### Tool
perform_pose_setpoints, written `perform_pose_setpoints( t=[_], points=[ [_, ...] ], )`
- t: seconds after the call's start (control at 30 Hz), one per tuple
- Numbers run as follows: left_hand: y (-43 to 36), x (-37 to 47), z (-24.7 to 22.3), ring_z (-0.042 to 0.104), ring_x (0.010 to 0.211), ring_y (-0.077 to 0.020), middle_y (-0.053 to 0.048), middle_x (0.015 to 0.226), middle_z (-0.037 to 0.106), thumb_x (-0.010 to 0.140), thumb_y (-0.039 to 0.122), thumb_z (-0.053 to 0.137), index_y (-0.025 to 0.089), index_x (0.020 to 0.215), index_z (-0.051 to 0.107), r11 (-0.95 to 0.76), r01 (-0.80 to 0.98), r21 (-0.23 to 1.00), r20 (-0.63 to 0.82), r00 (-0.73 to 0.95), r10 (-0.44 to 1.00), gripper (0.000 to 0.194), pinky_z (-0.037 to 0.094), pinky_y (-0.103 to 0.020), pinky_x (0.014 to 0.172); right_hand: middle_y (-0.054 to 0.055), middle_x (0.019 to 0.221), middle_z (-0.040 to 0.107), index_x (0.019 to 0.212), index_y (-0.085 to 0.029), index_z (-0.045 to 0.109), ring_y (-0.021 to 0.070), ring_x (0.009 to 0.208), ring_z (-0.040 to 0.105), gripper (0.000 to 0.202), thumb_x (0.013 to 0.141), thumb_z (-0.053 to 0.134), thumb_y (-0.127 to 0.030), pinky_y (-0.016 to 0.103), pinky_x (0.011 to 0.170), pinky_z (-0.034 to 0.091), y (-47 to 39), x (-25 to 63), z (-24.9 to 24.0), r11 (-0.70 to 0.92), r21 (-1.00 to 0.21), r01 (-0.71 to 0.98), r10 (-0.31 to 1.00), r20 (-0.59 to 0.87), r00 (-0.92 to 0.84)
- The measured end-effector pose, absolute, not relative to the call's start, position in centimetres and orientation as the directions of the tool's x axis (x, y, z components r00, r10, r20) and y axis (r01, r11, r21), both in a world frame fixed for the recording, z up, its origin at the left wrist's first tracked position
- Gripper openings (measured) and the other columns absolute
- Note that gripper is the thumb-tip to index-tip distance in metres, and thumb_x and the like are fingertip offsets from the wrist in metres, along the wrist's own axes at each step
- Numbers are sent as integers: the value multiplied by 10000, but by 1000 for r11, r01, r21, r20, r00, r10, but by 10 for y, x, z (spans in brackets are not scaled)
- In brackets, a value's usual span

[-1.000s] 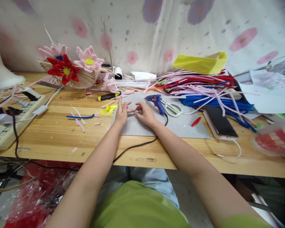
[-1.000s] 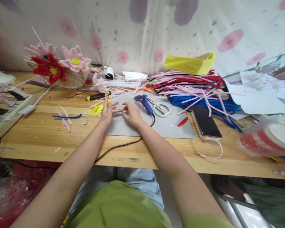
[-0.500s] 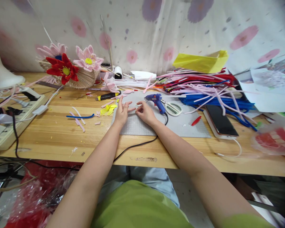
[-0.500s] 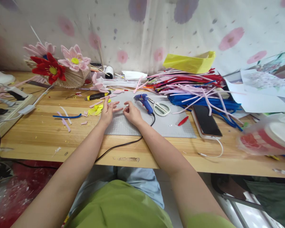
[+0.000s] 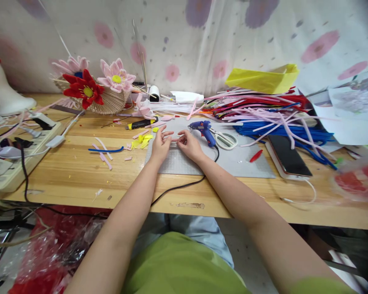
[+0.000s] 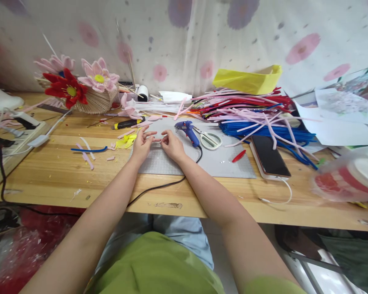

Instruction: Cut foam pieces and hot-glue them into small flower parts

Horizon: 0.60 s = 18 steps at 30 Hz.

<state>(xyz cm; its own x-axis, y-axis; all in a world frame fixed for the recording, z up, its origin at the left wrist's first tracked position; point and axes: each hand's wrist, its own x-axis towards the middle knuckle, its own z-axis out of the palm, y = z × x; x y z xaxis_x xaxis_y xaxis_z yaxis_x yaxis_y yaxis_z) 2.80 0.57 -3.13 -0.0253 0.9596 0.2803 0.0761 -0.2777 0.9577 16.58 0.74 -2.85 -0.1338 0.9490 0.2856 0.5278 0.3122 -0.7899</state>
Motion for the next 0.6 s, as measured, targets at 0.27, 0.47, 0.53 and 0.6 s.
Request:
perform_pose_setpoints(
  t=[0.27,0.47,0.53,0.6],
  points=[
    [14,-4,-17,573,783,-95,-42,943,608,812,325,566,195,982,573,-295,260,920,393,-618,681,215,481,-232,742,-10,733,635,815,-204,588,133,676,555,105,714,572,-225,285,671,426,10,169,-31,312,-814,491,948,299,-106],
    [7,9,-21,478,545,-98,29,612,568,743,421,622,201,714,582,-158,429,890,267,-209,941,225,393,-241,568,-15,705,642,752,-206,608,135,673,565,80,720,591,-278,292,688,432,12,170,-33,313,-845,434,949,301,-98],
    [3,18,-23,495,595,-104,16,769,642,660,381,706,214,780,590,-206,517,831,292,-89,952,237,400,-254,602,-11,715,645,740,-202,605,133,670,563,77,713,589,-273,289,684,437,13,170,-32,305,-865,398,951,297,-85],
    [0,23,-23,521,650,-119,10,833,669,631,301,728,224,831,584,-254,532,808,293,11,956,258,411,-269,649,-8,718,640,726,-198,597,130,663,558,70,701,589,-262,285,676,439,14,170,-31,286,-889,358,958,280,-70]
  ],
)
